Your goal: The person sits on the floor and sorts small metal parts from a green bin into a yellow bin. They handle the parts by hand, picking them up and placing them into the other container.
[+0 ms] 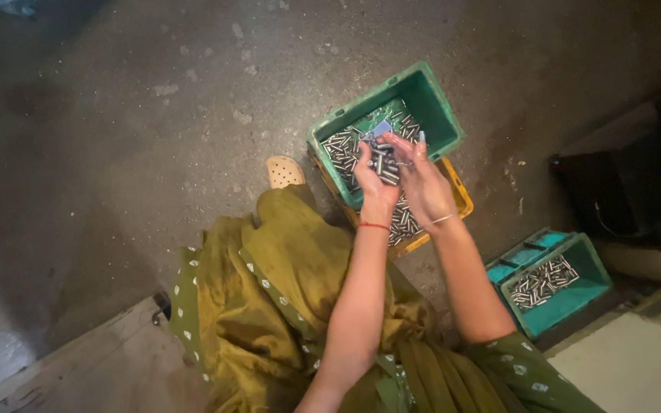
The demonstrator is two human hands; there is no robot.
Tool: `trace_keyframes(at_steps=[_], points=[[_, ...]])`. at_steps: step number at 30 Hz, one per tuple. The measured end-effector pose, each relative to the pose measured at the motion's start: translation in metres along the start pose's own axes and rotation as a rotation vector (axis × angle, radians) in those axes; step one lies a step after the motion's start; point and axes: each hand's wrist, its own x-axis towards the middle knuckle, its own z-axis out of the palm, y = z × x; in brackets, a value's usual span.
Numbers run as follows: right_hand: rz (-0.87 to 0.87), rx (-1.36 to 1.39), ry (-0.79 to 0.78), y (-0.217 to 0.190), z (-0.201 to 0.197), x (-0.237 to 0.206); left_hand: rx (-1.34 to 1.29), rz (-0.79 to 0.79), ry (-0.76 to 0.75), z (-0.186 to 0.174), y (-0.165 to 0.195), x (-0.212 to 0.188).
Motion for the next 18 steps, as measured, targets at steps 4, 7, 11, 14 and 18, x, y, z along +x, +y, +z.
trace_keyframes(at_steps=[4, 7, 11, 14, 18], points=[[0.083, -0.29, 0.083, -0.019, -0.014, -0.011, 0.005, -0.005, 0.027, 0.007, 0.001, -0.006], [0.063, -0.917, 0.028, -0.037, -0.017, -0.017, 0.018, -0.037, 0.072, 0.01, 0.0, -0.01], [0.037, -1.698, 0.097, -0.052, -0.009, -0.027, 0.055, -0.121, 0.093, 0.007, -0.005, -0.009], [-0.115, -1.6, 0.086, -0.053, -0.013, -0.036, 0.175, -0.111, 0.066, 0.003, -0.006, -0.01], [-0.323, -1.222, 0.15, -0.033, -0.038, -0.053, 0.263, -0.181, 0.092, 0.002, -0.002, -0.019]])
